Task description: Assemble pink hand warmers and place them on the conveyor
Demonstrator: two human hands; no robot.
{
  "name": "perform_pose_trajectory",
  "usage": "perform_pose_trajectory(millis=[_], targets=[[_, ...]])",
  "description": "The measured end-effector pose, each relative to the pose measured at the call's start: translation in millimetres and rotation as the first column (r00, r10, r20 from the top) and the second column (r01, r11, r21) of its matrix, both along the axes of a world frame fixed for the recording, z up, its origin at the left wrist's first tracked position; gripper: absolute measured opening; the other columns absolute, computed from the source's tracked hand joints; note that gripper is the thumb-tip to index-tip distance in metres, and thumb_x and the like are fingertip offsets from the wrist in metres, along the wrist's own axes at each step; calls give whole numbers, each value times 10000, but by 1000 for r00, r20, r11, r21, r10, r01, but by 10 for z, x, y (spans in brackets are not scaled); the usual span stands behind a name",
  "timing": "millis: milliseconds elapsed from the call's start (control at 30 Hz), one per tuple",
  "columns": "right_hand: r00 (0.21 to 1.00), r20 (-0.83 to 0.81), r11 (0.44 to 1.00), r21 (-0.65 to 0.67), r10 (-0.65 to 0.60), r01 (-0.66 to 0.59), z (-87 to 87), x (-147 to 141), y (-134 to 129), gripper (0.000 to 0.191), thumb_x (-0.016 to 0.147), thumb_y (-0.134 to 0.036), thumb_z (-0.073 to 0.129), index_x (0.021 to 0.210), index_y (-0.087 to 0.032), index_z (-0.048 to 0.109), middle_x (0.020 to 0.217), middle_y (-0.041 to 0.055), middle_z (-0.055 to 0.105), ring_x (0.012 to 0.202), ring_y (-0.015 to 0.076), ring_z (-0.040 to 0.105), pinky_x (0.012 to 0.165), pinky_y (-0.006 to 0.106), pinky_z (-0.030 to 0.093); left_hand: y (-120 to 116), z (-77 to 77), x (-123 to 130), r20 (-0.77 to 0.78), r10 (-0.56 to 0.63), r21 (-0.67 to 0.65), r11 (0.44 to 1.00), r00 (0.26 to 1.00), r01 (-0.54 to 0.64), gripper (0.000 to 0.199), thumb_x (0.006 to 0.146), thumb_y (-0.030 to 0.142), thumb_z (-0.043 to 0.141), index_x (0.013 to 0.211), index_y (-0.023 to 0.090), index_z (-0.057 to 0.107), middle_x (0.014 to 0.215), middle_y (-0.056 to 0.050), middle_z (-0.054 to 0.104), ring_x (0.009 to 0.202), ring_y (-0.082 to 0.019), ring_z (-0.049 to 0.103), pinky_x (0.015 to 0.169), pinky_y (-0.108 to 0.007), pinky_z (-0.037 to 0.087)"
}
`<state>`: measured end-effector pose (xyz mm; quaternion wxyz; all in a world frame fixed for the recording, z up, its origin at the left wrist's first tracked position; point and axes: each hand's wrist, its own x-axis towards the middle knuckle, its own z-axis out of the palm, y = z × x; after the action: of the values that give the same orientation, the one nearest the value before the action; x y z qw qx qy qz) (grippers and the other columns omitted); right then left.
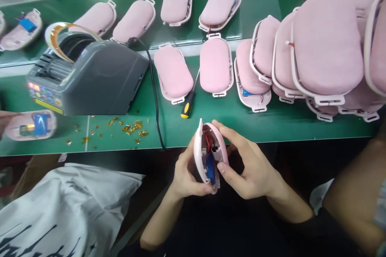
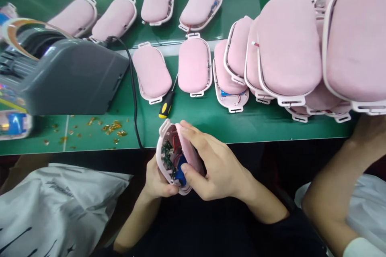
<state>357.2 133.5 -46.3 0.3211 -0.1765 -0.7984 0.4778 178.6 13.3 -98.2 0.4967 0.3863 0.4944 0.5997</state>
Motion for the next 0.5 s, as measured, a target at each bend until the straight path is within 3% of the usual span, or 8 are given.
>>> perform_pose_trajectory(millis=[100, 233, 333, 400, 500], targets=[[1000, -21, 998, -63, 6, -7, -21, 16, -14, 761, 1013, -244, 651, 1681, -255, 288, 1686, 142, 455, 1542, 293, 496, 1177, 498, 574, 25, 51, -2, 51, -4, -20, 1000, 999, 5, 976, 610, 569, 1009, 1451, 240, 639, 1413, -147, 689, 1317, -392, 670, 1158, -528, 554], [999, -31, 998, -62, 15, -17, -25, 12, -4, 734, 1015, -258, 669, 1669, -222, 338, 1675, 155, 467, 1546, 285, 491, 1237, 507, 511, 2, 45, -4, 95, -19, -48, 999, 995, 24, 919, 610, 539, 1015, 1419, 286, 659, 1430, -117, 690, 1289, -388, 689, 1104, -495, 596], [997, -53, 987, -146, 63, -70, -91, 21, 52, 561, 1055, -275, 623, 1595, -272, 473, 1655, 120, 506, 1521, 269, 524, 1210, 502, 530, -29, 37, -34, 98, -32, -62, 997, 995, 38, 927, 593, 574, 1002, 1409, 281, 673, 1355, -114, 730, 1205, -381, 723, 1050, -486, 619], [998, -44, 961, -271, 45, -55, -176, 27, 100, 532, 1045, -365, 671, 1554, -313, 528, 1617, 103, 556, 1479, 264, 564, 1173, 493, 554, -35, 48, -57, 105, -69, -49, 996, 992, 75, 932, 572, 660, 973, 1357, 232, 711, 1263, -131, 758, 1163, -392, 733, 1066, -508, 603], [989, -100, 856, -496, 109, -144, -308, 13, 151, 768, 916, -583, 802, 1571, -295, 522, 1571, 135, 599, 1445, 274, 594, 1159, 467, 553, -4, 52, -71, 150, -240, -29, 969, 959, 247, 953, 562, 808, 888, 1262, 175, 758, 1080, -155, 786, 1035, -396, 765, 1017, -532, 616]])
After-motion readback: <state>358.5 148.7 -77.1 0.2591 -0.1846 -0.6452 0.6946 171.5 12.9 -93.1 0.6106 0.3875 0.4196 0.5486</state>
